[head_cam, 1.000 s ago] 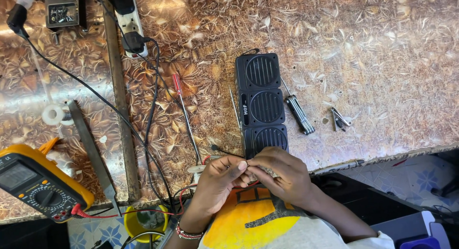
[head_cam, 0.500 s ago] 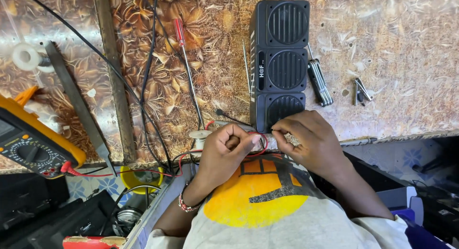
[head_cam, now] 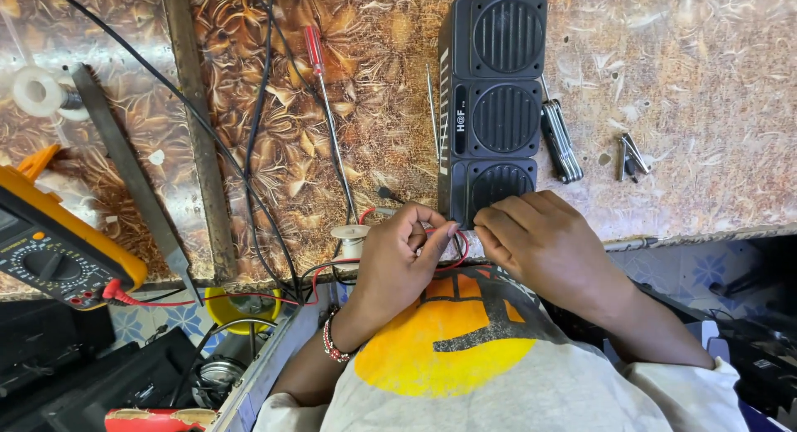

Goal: The person uses a multi-tool to unscrew and remove the casing of a black electronic device on a workbench. They manipulate wires and components inside the device while a multimeter is visible nearby. The person continues to work on the device's internal connections throughout the clip.

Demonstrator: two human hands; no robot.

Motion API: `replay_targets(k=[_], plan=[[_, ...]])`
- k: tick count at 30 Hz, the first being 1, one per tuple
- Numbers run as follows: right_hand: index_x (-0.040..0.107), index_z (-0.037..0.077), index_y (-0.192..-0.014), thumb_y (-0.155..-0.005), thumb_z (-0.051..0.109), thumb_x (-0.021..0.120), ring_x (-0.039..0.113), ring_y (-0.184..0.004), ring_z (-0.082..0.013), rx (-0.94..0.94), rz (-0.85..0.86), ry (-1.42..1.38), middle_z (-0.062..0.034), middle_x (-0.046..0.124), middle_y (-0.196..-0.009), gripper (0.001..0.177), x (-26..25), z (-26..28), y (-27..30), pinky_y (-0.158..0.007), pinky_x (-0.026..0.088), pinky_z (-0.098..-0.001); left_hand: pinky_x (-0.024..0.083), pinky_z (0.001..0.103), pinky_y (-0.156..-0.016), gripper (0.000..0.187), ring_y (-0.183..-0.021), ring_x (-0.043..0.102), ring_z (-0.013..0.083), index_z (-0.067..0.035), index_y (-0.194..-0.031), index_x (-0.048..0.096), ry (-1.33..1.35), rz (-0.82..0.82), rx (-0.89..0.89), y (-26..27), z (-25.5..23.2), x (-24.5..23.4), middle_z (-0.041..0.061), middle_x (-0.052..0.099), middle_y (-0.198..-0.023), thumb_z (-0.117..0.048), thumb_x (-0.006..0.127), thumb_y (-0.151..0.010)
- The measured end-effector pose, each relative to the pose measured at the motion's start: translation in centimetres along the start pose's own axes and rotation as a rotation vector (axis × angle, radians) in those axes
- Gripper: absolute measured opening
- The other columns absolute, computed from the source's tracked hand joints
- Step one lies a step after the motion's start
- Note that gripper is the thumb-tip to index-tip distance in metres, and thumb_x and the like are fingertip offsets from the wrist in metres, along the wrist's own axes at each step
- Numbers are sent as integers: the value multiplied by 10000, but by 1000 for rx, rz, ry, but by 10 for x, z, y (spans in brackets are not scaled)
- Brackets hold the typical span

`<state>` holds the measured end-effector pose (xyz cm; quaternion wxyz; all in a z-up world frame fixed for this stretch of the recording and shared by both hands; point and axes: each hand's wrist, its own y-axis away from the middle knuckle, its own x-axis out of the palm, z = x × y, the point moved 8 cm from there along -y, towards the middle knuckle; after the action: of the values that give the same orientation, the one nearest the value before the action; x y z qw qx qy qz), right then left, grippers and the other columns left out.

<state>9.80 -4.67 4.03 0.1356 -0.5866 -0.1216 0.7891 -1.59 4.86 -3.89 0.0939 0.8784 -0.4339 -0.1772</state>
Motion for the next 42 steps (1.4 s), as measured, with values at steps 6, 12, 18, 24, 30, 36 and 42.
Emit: replay_targets(k=[6, 12, 18, 24, 30, 36, 42], plan=[[742, 60, -842, -906, 46, 687, 678, -660, -246, -48, 51, 44, -84, 640, -735, 86, 1, 4, -4, -656, 555, -345, 432, 276, -527, 185, -440, 434, 145, -81, -924, 715, -29, 12, 48, -3, 1, 2, -2, 352, -452, -257, 769, -913], [749, 55, -903, -930, 34, 645, 688, -663, -237, -130, 85, 72, -83, 650, -753, 109, 4, 11, 2, -689, 557, -349, 429, 275, -532, 186, -452, 431, 135, -78, -931, 716, -23, 30, 38, -4, 0, 2, -6, 334, -459, -257, 767, -917], [748, 22, -981, -969, 30, 603, 688, -703, -255, -205, 65, 122, -121, 654, -796, 146, 1, 22, 13, -744, 558, -376, 419, 275, -518, 186, -433, 431, 136, -57, -924, 713, -25, 40, 48, -6, 0, 1, -4, 335, -449, -231, 778, -911], [754, -4, -993, -986, 9, 561, 662, -677, -251, -229, -9, 118, -124, 637, -786, 194, 5, 18, 22, -739, 556, -381, 417, 284, -519, 187, -435, 426, 136, -51, -916, 713, -29, 60, 49, -7, -1, 1, -2, 331, -449, -227, 774, -913], [755, -25, -1003, -997, 1, 554, 644, -687, -270, -296, -84, 146, -146, 632, -799, 203, 4, 23, 26, -748, 562, -403, 416, 284, -517, 202, -435, 429, 134, -44, -919, 708, -36, 61, 50, -7, 1, 1, -4, 332, -444, -234, 774, -917], [757, -29, -976, -1015, 18, 549, 629, -688, -262, -345, -156, 134, -142, 634, -798, 217, 3, 23, 26, -745, 557, -392, 395, 279, -509, 182, -440, 402, 118, -43, -919, 701, -28, 67, 47, -6, -2, 2, -7, 331, -440, -216, 758, -930], [728, 11, -987, -987, 66, 639, 593, -680, -249, -164, -57, -28, -80, 621, -775, 104, 5, 3, 19, -663, 493, -378, 315, 280, -508, 181, -468, 357, 99, -75, -908, 672, -67, 101, -13, -6, -3, 4, -20, 367, -492, -240, 726, -960]])
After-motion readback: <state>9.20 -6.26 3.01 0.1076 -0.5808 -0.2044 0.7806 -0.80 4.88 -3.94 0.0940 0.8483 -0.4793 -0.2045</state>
